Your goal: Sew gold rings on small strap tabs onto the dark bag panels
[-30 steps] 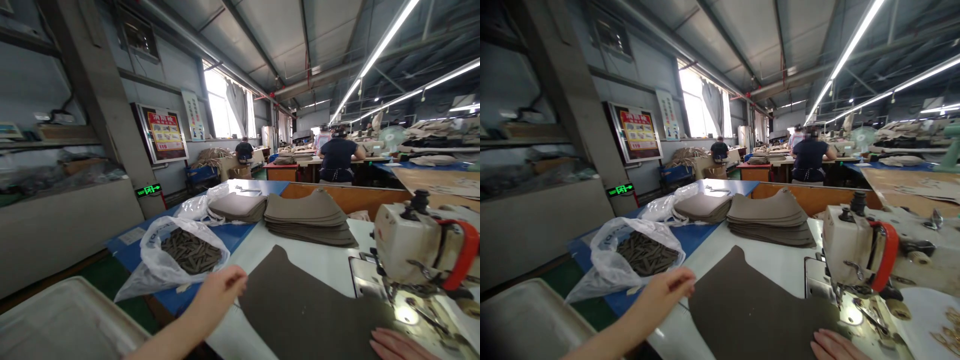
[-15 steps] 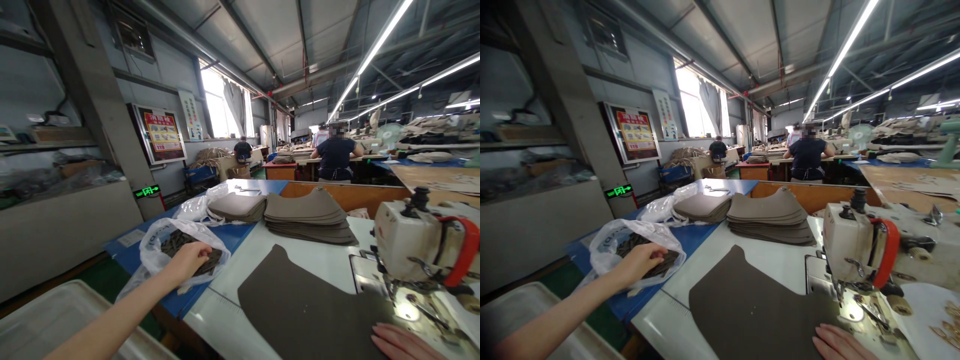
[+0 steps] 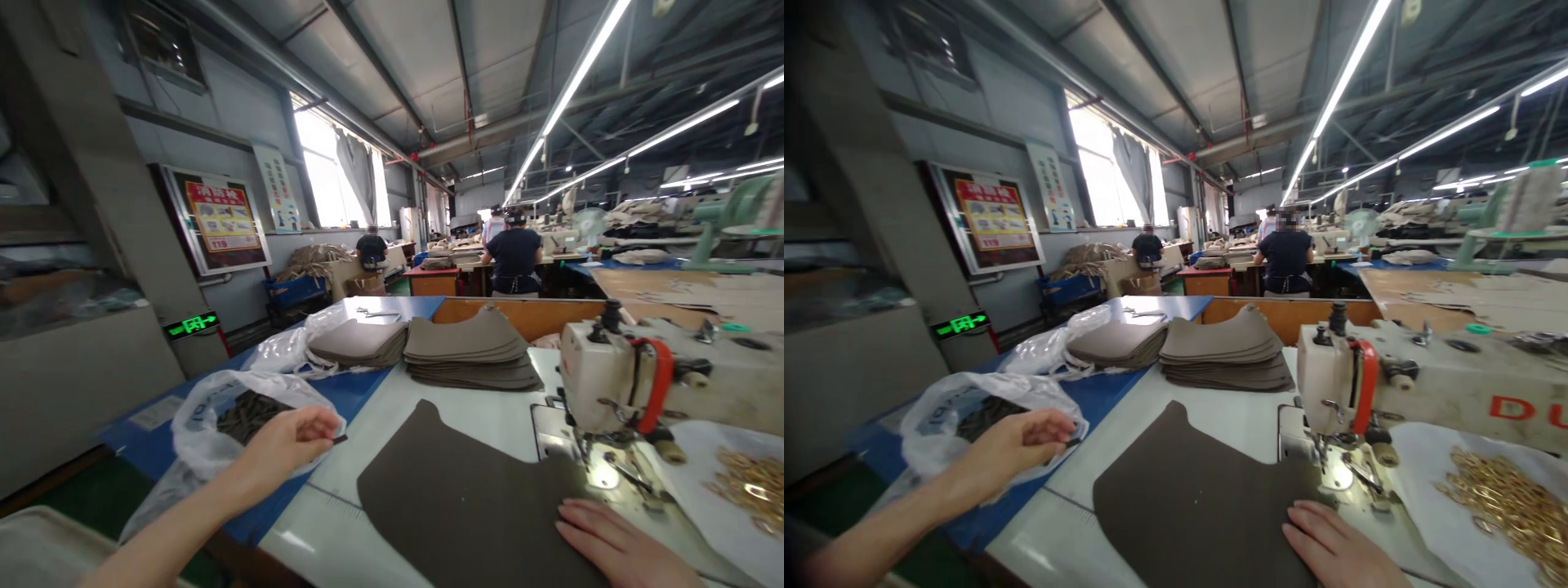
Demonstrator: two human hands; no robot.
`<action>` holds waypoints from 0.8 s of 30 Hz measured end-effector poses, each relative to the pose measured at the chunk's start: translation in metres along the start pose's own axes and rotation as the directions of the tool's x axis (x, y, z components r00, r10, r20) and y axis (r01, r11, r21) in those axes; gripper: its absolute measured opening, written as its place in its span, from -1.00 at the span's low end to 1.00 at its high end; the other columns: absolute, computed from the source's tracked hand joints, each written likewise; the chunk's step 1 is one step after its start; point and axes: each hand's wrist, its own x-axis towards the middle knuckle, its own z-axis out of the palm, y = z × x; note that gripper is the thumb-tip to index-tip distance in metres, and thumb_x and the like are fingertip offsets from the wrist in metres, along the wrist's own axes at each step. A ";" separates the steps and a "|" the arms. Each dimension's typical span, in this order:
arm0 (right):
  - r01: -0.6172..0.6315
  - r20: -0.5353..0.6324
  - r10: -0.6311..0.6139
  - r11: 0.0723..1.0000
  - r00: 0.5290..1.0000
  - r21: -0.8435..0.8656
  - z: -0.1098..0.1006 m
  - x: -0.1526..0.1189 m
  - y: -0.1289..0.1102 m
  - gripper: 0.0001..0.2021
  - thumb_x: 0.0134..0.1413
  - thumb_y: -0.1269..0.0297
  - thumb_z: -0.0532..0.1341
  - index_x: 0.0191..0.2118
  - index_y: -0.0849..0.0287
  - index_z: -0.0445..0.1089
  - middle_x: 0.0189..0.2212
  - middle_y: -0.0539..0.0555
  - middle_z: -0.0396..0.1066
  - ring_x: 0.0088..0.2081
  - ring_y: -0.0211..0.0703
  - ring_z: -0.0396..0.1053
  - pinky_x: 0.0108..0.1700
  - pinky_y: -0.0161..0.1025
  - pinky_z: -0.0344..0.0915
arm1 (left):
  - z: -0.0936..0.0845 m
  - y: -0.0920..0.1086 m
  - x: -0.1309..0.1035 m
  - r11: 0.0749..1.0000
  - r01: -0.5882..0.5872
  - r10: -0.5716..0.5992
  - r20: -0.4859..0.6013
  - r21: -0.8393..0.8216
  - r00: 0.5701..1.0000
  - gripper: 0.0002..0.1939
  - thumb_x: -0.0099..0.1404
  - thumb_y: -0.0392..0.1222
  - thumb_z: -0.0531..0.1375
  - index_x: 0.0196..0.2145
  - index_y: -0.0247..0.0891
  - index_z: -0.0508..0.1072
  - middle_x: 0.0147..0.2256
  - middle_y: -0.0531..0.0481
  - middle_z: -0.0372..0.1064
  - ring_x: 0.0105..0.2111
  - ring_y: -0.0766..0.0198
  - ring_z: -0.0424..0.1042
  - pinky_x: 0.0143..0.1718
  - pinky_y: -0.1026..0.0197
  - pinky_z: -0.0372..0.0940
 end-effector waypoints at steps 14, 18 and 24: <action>-0.313 0.222 0.272 0.933 0.936 0.177 -0.011 0.007 -0.010 -0.77 0.15 0.43 0.12 -0.10 0.26 0.44 -0.07 0.12 0.45 0.04 -0.20 0.31 0.16 -0.36 0.11 | 0.203 0.109 0.046 0.832 0.056 0.281 0.505 -0.553 0.816 -0.77 -0.13 -0.19 0.25 -0.42 -0.26 0.45 -0.38 0.02 0.47 -0.30 0.13 0.50 -0.13 0.11 0.34; -0.279 0.302 0.232 0.952 0.925 0.122 -0.029 -0.002 -0.010 -0.76 0.22 0.34 0.10 -0.08 0.28 0.43 -0.06 0.16 0.43 0.04 -0.16 0.30 0.15 -0.35 0.11 | 0.241 0.121 0.060 0.778 0.106 0.279 0.491 -0.619 0.825 -0.73 -0.20 -0.20 0.30 -0.44 -0.27 0.45 -0.42 0.02 0.46 -0.37 0.08 0.52 -0.19 0.07 0.35; -0.705 0.233 0.708 0.700 0.666 -0.112 -0.081 -0.036 0.031 -0.72 0.19 0.50 0.03 -0.09 0.20 0.43 -0.15 0.12 0.47 -0.12 -0.18 0.39 -0.05 -0.33 0.27 | 0.259 0.115 0.069 0.768 0.109 0.307 0.512 -0.631 0.803 -0.78 -0.17 -0.18 0.35 -0.49 -0.26 0.48 -0.44 0.01 0.47 -0.38 0.09 0.53 -0.20 0.11 0.36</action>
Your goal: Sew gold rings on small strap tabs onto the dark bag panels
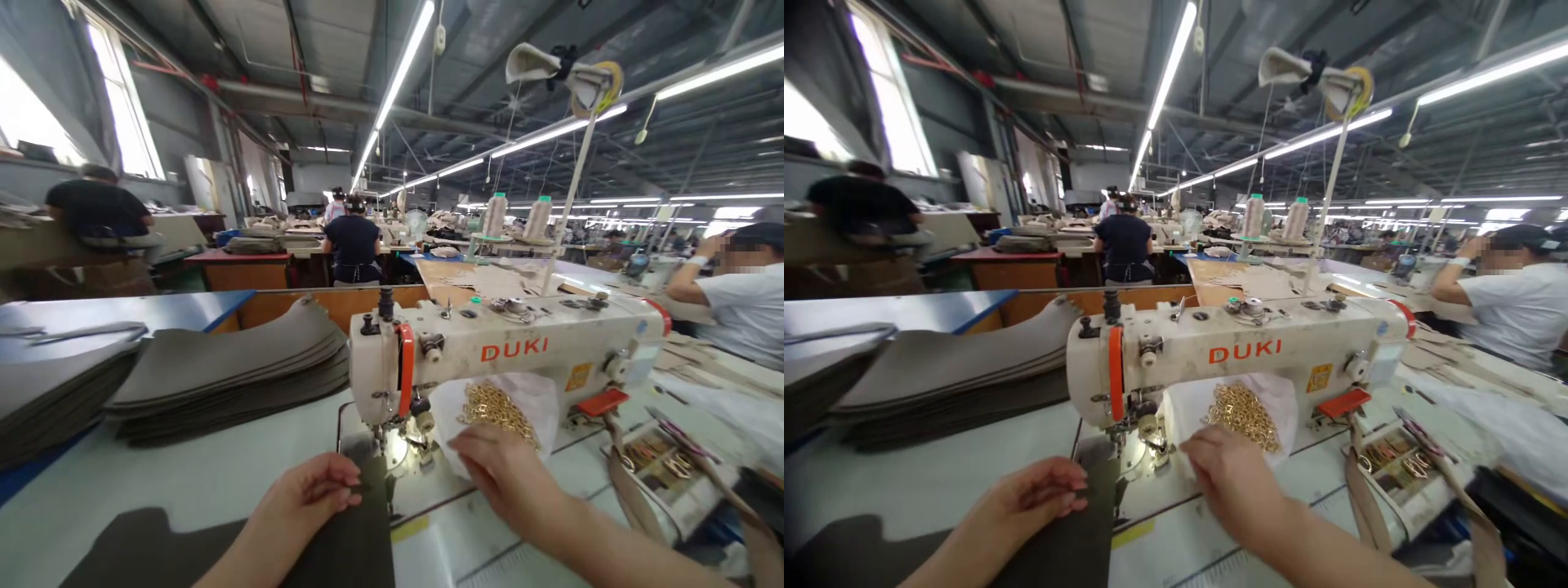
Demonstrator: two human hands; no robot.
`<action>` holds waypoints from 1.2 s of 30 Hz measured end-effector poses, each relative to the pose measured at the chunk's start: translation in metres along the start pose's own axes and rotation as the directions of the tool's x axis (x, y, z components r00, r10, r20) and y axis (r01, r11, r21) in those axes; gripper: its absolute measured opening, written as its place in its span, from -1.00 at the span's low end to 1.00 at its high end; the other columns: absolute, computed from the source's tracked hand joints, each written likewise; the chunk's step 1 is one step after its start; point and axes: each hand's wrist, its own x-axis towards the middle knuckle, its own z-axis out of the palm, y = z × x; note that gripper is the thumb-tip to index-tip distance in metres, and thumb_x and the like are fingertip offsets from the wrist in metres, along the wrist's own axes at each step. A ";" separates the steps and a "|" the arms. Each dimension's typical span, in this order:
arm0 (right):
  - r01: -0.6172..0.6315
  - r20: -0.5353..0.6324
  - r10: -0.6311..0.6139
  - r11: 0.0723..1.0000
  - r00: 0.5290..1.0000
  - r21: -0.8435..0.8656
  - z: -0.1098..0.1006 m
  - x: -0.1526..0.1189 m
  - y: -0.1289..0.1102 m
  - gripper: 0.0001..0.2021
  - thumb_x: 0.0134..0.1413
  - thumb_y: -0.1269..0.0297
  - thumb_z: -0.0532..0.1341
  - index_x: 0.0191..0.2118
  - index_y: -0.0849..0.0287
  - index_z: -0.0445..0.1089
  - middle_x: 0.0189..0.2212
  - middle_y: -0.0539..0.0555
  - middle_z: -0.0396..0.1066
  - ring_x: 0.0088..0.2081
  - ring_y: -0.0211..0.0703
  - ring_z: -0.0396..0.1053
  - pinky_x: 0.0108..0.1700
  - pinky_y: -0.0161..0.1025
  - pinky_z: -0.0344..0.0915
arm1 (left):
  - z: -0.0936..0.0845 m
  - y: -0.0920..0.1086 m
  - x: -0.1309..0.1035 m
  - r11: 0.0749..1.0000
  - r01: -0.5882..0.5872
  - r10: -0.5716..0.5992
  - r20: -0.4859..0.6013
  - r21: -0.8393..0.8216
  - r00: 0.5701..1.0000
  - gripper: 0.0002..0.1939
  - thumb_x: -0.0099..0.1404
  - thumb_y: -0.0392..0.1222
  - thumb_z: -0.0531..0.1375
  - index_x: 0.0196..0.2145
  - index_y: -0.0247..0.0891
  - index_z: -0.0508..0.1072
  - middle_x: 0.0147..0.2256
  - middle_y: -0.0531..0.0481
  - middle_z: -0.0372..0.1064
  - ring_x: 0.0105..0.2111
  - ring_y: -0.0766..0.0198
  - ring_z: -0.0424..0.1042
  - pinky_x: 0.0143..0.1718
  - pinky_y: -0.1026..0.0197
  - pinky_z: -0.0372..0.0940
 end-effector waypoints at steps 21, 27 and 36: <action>-0.222 0.043 0.222 0.975 0.974 0.003 0.015 0.046 0.056 -0.78 -0.07 0.58 0.12 -0.60 0.23 0.40 -0.53 0.10 0.45 -0.41 -0.13 0.37 -0.29 -0.27 0.21 | -0.005 0.002 0.005 0.995 0.003 0.003 -0.060 0.100 0.998 -0.74 -0.20 -0.06 0.34 -0.50 -0.20 0.47 -0.50 0.04 0.49 -0.40 0.12 0.52 -0.35 0.24 0.37; -0.228 -0.048 0.258 0.915 0.965 0.332 0.009 0.027 0.042 -0.83 0.08 0.42 0.12 -0.33 0.22 0.48 -0.39 0.08 0.51 -0.35 -0.18 0.43 -0.31 -0.33 0.30 | -0.003 -0.002 0.003 0.986 0.001 0.002 -0.017 0.164 1.000 -0.75 -0.12 -0.04 0.29 -0.47 -0.21 0.45 -0.62 0.08 0.42 -0.52 0.19 0.46 -0.51 0.28 0.29; -0.295 0.247 0.230 0.205 0.941 0.933 0.034 0.013 -0.041 -0.69 -0.10 0.04 0.35 -0.31 0.19 0.48 -0.51 0.04 0.49 -0.48 -0.20 0.46 -0.40 -0.30 0.36 | 0.014 0.008 -0.017 0.998 0.060 -0.060 0.055 -0.006 0.997 -0.73 -0.12 -0.09 0.30 -0.49 -0.25 0.34 -0.64 0.04 0.43 -0.57 0.28 0.40 -0.48 0.27 0.24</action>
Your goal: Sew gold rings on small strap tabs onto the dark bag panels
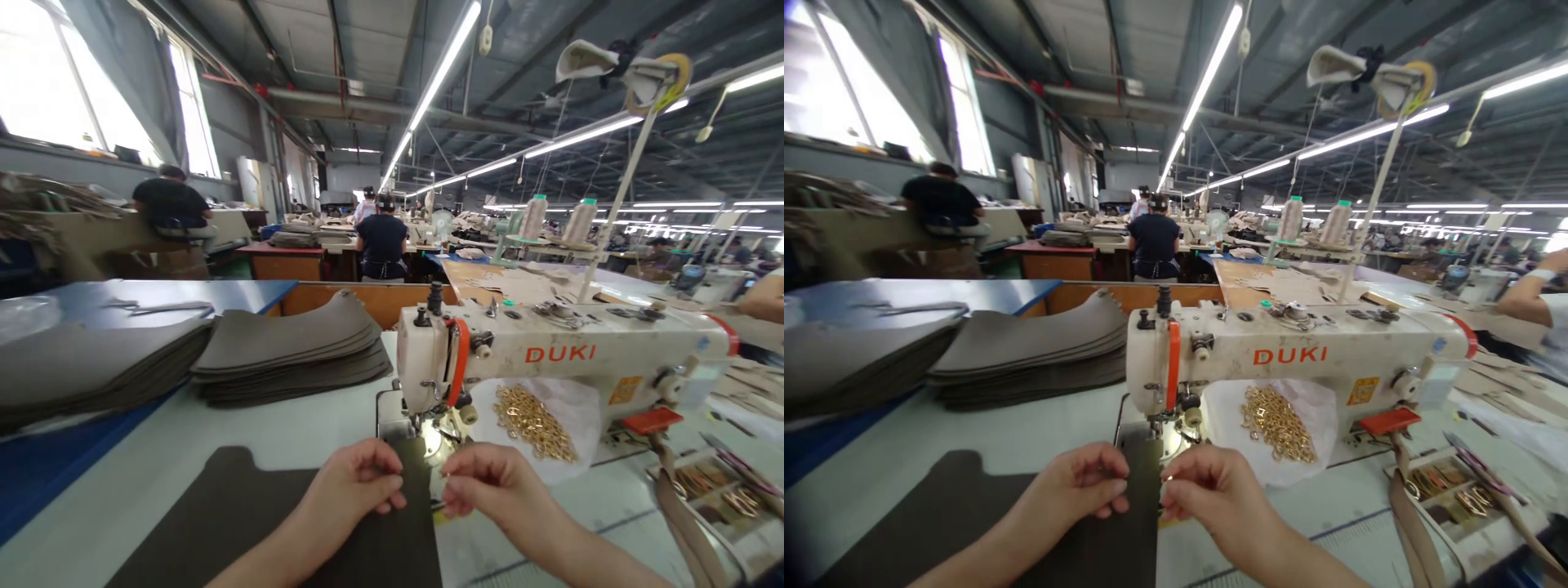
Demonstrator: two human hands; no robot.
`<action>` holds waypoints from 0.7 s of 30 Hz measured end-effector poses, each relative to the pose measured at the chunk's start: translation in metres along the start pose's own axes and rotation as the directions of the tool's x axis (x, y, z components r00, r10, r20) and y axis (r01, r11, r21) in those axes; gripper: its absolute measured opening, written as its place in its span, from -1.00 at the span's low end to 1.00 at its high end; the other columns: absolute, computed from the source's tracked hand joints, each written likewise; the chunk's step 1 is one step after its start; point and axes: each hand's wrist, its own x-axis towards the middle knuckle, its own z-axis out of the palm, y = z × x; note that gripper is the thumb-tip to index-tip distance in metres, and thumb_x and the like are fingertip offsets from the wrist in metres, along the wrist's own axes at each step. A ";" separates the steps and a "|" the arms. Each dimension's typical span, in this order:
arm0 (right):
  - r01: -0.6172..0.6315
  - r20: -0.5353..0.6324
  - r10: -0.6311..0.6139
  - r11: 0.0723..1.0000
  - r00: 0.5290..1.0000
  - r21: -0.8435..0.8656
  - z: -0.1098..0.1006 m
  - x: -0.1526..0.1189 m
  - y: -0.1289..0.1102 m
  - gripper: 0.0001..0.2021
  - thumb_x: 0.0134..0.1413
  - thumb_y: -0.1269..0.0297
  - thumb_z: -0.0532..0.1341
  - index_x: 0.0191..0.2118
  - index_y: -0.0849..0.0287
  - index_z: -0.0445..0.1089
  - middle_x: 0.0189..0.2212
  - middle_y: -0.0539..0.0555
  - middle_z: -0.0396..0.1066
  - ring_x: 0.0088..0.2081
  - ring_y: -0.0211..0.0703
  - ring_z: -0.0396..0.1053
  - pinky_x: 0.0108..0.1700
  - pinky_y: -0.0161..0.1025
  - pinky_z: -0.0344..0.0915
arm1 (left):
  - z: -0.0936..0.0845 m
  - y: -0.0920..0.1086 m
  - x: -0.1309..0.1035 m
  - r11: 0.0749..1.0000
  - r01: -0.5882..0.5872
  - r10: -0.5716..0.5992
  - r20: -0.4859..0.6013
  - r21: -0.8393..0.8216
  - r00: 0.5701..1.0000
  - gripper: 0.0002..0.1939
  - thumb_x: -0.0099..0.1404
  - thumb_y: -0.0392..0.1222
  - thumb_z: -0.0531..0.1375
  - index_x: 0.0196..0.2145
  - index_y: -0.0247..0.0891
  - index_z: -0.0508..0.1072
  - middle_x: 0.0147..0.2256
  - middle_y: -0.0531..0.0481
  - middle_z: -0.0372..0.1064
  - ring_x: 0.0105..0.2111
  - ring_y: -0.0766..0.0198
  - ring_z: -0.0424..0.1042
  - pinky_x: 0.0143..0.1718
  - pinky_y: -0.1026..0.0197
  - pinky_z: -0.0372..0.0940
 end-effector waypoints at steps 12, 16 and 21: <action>0.119 -0.085 -0.106 0.977 0.991 0.174 0.021 0.022 0.028 -0.66 -0.08 0.07 0.37 -0.22 0.14 0.41 -0.45 0.02 0.50 -0.38 -0.16 0.48 -0.25 -0.23 0.37 | -0.001 -0.006 -0.003 0.994 -0.094 0.099 -0.074 0.058 0.992 -0.90 -0.01 -0.22 0.22 -0.48 -0.26 0.37 -0.63 0.05 0.43 -0.57 0.27 0.42 -0.49 0.26 0.25; 0.053 -0.126 -0.038 0.992 0.991 0.119 0.022 0.024 0.028 -0.63 -0.16 -0.02 0.38 -0.32 0.18 0.46 -0.43 0.09 0.52 -0.34 -0.06 0.50 -0.28 -0.20 0.39 | 0.001 -0.003 -0.004 0.990 -0.118 0.124 -0.094 0.072 0.988 -0.94 0.00 -0.24 0.19 -0.50 -0.25 0.38 -0.62 0.06 0.43 -0.55 0.27 0.41 -0.48 0.27 0.24; -0.003 -0.102 0.015 0.993 0.995 0.116 0.022 0.025 0.026 -0.63 -0.20 -0.05 0.39 -0.38 0.18 0.49 -0.47 0.10 0.52 -0.36 -0.09 0.50 -0.33 -0.24 0.39 | 0.003 0.002 -0.009 0.984 -0.142 0.154 -0.117 0.105 0.981 -0.96 0.00 -0.25 0.19 -0.50 -0.24 0.40 -0.58 0.06 0.43 -0.51 0.24 0.42 -0.44 0.26 0.24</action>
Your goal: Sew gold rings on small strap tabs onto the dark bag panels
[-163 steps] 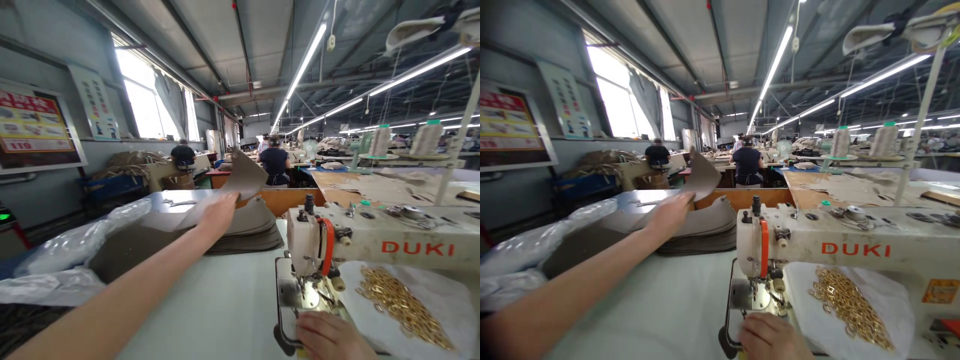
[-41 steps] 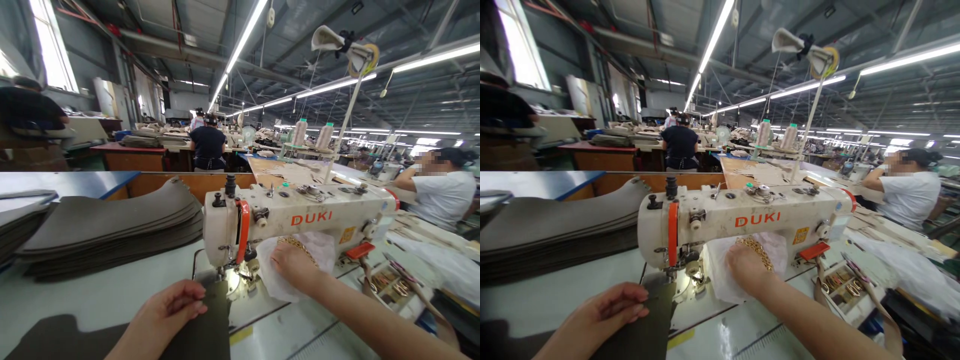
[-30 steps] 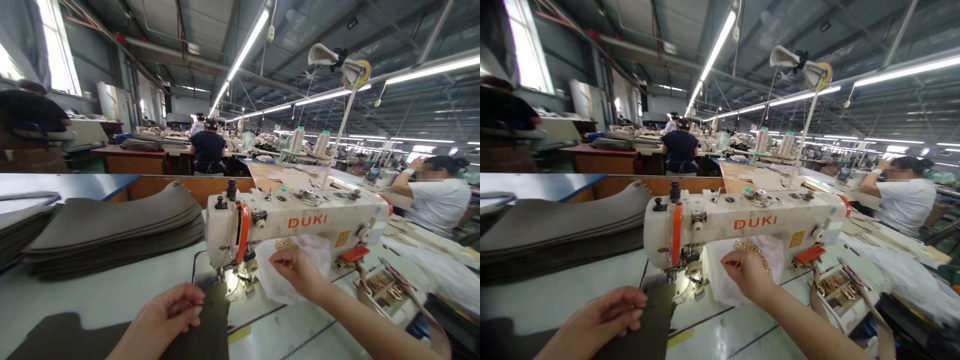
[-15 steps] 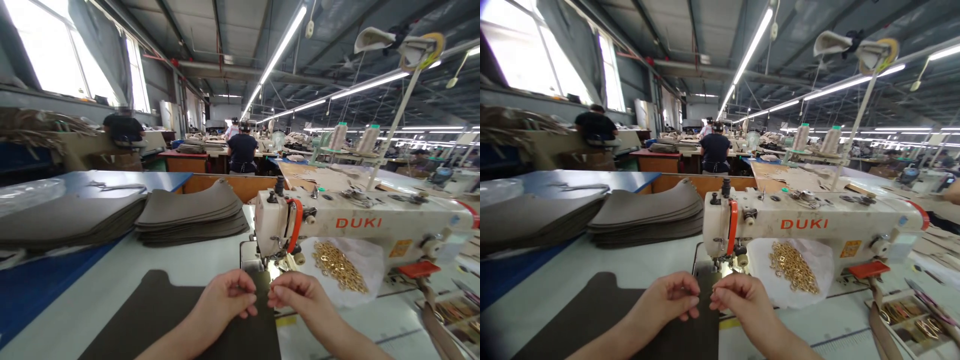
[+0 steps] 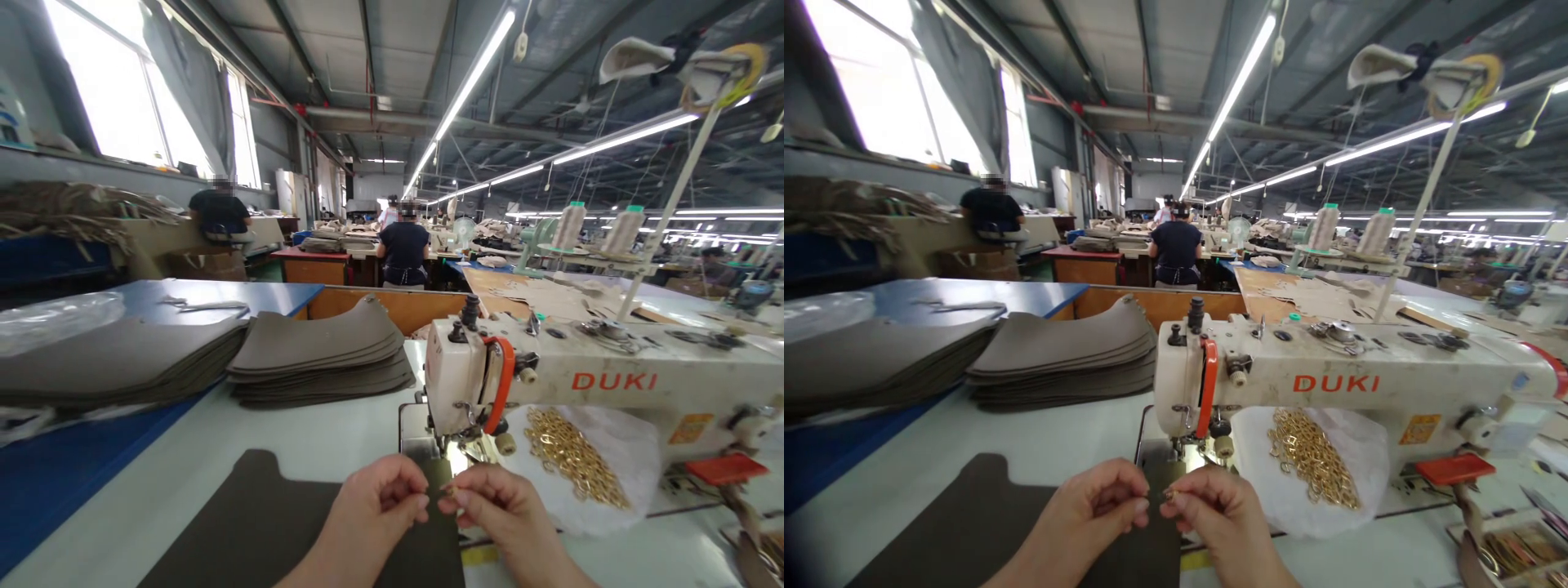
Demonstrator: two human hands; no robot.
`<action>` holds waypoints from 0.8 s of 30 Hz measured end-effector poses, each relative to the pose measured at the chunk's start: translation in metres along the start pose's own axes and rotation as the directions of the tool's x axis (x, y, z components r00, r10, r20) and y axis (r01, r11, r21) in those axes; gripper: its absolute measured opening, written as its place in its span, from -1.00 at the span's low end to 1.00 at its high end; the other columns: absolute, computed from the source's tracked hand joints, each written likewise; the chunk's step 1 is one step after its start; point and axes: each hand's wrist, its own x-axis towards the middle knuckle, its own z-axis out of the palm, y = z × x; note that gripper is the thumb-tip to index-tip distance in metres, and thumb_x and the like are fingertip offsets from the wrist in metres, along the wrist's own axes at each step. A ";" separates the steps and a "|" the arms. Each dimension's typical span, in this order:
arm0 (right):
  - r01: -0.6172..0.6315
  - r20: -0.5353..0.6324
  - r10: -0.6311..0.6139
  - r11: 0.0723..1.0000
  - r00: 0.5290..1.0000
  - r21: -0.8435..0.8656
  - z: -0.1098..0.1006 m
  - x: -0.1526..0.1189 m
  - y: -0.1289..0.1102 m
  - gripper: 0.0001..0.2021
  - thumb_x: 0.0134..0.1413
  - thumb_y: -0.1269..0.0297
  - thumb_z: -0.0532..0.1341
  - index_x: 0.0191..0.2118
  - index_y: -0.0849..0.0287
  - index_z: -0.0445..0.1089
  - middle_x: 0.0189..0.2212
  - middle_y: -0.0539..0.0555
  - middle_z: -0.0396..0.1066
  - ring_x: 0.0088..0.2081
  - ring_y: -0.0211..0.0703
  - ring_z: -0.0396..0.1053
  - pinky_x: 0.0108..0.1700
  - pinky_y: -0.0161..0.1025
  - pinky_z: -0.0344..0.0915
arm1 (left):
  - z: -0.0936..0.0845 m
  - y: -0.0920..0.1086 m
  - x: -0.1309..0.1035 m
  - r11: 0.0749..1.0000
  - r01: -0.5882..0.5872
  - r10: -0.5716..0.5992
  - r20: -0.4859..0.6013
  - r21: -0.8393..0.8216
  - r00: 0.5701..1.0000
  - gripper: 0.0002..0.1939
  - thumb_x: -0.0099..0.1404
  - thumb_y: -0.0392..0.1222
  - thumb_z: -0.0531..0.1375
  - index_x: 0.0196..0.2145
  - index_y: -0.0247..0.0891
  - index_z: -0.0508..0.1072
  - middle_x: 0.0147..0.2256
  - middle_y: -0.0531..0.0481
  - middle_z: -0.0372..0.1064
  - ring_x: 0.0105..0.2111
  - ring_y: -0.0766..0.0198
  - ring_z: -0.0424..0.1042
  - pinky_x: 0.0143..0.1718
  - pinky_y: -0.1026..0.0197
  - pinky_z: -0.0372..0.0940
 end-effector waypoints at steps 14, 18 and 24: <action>-0.231 0.164 0.188 0.925 0.968 0.303 0.004 -0.005 -0.009 -0.75 -0.21 0.18 0.45 -0.41 0.21 0.50 -0.50 0.02 0.48 -0.53 -0.37 0.39 -0.42 -0.43 0.29 | -0.001 -0.009 0.005 0.984 0.047 -0.027 0.116 -0.174 0.993 -0.85 -0.04 -0.22 0.28 -0.49 -0.26 0.38 -0.61 0.08 0.40 -0.54 0.29 0.42 -0.48 0.27 0.25; -0.197 0.156 0.159 0.943 0.975 0.270 0.002 -0.004 -0.006 -0.71 -0.20 0.16 0.44 -0.33 0.20 0.50 -0.50 0.01 0.47 -0.52 -0.34 0.40 -0.43 -0.40 0.27 | -0.001 -0.009 0.006 0.974 0.066 -0.037 0.135 -0.215 0.990 -0.79 -0.06 -0.18 0.32 -0.50 -0.26 0.36 -0.63 0.10 0.38 -0.56 0.30 0.41 -0.50 0.28 0.24; 0.090 0.039 -0.090 0.996 0.995 -0.005 0.003 -0.006 0.005 -0.79 -0.07 0.14 0.35 -0.36 0.16 0.46 -0.53 -0.01 0.44 -0.47 -0.24 0.40 -0.37 -0.32 0.29 | 0.002 -0.015 0.006 0.973 0.081 -0.050 0.146 -0.214 0.988 -0.78 -0.05 -0.17 0.33 -0.49 -0.27 0.36 -0.63 0.08 0.40 -0.57 0.33 0.39 -0.50 0.29 0.23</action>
